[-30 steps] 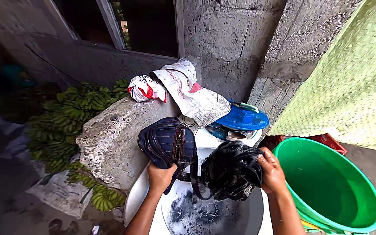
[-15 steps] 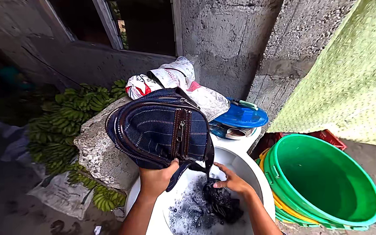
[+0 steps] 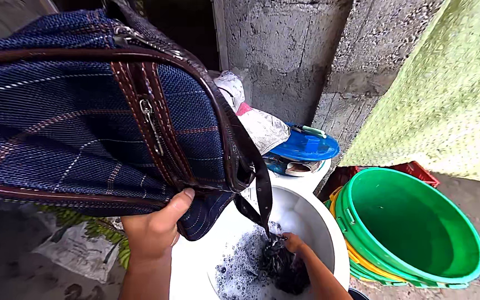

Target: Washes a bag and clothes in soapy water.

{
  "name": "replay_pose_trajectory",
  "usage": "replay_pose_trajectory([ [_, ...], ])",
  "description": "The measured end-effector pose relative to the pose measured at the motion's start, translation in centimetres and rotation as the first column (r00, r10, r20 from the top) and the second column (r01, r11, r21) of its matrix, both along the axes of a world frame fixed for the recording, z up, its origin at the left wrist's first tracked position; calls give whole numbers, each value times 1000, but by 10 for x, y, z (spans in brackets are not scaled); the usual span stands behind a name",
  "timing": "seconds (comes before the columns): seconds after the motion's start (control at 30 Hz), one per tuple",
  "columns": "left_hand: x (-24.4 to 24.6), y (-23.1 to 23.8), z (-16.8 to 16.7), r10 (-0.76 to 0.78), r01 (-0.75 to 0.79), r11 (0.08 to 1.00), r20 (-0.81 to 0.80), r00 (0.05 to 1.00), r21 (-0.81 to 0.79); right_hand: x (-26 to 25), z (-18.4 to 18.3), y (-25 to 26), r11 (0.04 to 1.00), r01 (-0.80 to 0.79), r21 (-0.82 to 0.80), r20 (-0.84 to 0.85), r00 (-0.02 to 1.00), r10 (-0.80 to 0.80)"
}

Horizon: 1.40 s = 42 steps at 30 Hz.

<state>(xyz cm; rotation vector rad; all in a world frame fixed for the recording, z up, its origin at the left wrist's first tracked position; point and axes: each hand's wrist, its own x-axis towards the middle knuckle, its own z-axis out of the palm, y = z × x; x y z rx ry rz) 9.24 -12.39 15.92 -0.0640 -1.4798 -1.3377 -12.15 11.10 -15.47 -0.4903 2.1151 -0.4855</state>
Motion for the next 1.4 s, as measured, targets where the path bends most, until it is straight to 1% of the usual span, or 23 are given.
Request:
replay_pose_trajectory([
  [0.07,1,-5,-7,43,-43,999,26,999,-1,1,16,-3,981,183,-60,127,976,-175],
  [0.13,2,-10,-17,88,-88,996,54,995,6,2,37,-8,928,316,-197,280,925,-255],
  [0.2,4,-12,-27,128,-130,991,96,987,13,4,63,-12,879,327,-347,411,895,-171],
  [0.27,3,-12,-35,152,-157,987,130,980,23,-1,89,-18,882,237,-407,411,910,-55],
  [0.3,3,-11,-38,158,-165,986,139,978,40,-6,97,-21,902,180,-391,366,930,-27],
  [0.33,2,-11,-41,161,-171,983,145,976,60,-10,101,-24,928,148,-343,287,957,-46],
  [0.37,2,-10,-43,160,-173,982,150,976,78,-15,99,-26,951,152,-271,175,979,-107],
  [0.43,2,-5,-47,155,-170,980,143,978,104,-24,81,-30,951,279,-131,-51,956,-287],
  [0.5,3,1,-50,156,-174,976,139,978,128,-21,58,-36,871,453,-193,-133,867,-480],
  [0.53,4,4,-51,155,-175,975,146,977,138,-13,52,-43,845,480,-235,-153,841,-520],
  [0.57,5,8,-53,160,-184,973,160,974,142,-4,47,-52,857,455,-242,-173,849,-500],
  [0.6,5,11,-55,167,-193,971,175,970,144,6,42,-61,900,386,-201,-174,890,-421],
  [0.67,8,19,-60,162,-193,971,202,966,144,26,26,-81,980,195,-41,-129,971,-199],
  [0.73,12,24,-62,144,-176,974,210,967,142,45,8,-97,993,89,77,-130,988,-78],
  [0.83,23,29,-56,140,-172,976,222,965,132,63,-13,-104,967,121,224,-171,982,-83],
  [0.97,40,26,-51,180,-213,972,274,945,97,67,-35,-79,885,210,417,-247,962,-112],
  [1.03,40,24,-56,161,-204,970,284,945,131,65,-40,-63,852,195,487,-236,968,-87],
  [1.1,34,22,-63,137,-185,969,274,952,161,62,-35,-52,855,139,500,-178,982,-56],
  [1.2,22,18,-73,172,-216,970,314,934,113,42,2,-40,914,-62,401,-37,996,84],
  [1.23,18,17,-77,187,-230,969,341,921,89,34,18,-36,932,-140,333,-16,988,154],
  [1.3,12,16,-88,206,-247,968,396,895,55,24,59,-24,962,-231,147,-52,969,240],
  [1.37,6,16,-98,205,-255,965,447,871,54,22,110,-11,974,-225,-34,-138,966,219],
  [1.4,3,16,-102,201,-258,964,468,861,61,20,130,-2,974,-170,-151,-164,976,145],
])
